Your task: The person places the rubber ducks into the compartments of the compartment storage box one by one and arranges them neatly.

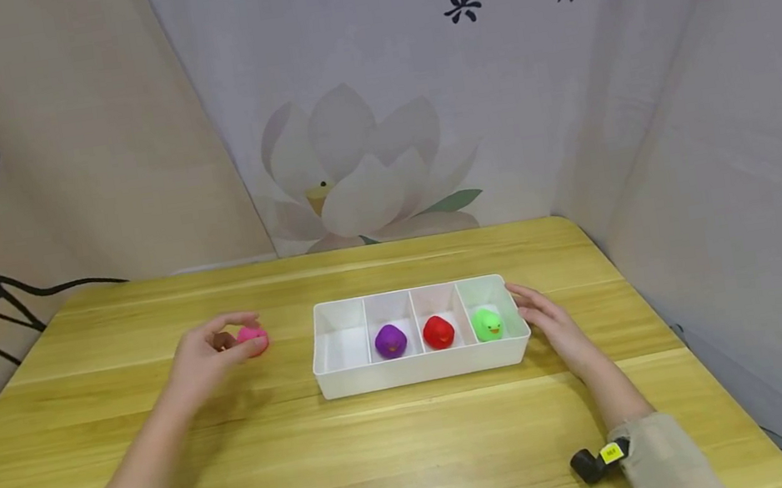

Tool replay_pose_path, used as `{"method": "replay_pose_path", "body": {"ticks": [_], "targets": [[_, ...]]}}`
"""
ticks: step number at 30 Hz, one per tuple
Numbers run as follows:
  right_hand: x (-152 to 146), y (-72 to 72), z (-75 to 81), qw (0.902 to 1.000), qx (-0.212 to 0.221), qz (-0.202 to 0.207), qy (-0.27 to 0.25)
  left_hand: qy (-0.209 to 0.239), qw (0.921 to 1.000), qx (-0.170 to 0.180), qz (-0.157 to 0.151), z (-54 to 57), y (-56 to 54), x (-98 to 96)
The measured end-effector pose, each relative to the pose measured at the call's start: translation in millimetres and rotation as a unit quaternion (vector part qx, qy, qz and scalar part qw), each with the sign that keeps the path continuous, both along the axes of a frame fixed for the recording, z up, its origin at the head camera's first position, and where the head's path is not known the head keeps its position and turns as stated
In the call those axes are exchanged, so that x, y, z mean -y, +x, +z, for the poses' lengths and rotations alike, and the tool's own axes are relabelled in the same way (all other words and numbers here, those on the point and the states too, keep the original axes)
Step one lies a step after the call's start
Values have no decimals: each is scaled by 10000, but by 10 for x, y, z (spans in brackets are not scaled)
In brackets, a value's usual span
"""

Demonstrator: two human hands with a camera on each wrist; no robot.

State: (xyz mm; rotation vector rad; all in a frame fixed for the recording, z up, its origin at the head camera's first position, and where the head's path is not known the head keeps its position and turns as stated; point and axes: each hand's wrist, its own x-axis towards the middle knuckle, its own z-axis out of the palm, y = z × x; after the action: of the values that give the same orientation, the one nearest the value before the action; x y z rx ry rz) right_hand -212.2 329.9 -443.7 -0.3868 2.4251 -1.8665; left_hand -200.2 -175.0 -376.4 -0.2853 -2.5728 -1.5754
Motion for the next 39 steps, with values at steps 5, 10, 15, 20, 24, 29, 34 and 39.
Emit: {"method": "replay_pose_path", "body": {"ticks": [5, 10, 15, 20, 24, 29, 34, 39], "targets": [[4, 11, 1, 9999, 44, -23, -88, -184, 9995, 200, 174, -34, -31, 115], [10, 8, -1, 10000, 36, -12, -58, -354, 9989, 180, 249, -76, -61, 198], [8, 0, -3, 10000, -62, 33, -18, -380, 9986, 109, 351, -134, -97, 264], [-3, 2, -5, 9999, -78, 13, 65, -338, 9987, 221, 313, -223, -149, 304], [-5, 4, -6, 9999, -47, -5, 127, -171, 9987, 390, 265, -304, -199, 316], [-10, 9, -10, 9999, -12, -4, 106, -21, 9985, 499, 209, -396, -263, 317], [-11, 12, -11, 10000, 14, -28, 64, 44, 9977, 640, 215, -479, -309, 326], [-17, -2, -16, 10000, -2, -30, 64, 192, 9962, 812, 238, -534, -319, 330]]}}
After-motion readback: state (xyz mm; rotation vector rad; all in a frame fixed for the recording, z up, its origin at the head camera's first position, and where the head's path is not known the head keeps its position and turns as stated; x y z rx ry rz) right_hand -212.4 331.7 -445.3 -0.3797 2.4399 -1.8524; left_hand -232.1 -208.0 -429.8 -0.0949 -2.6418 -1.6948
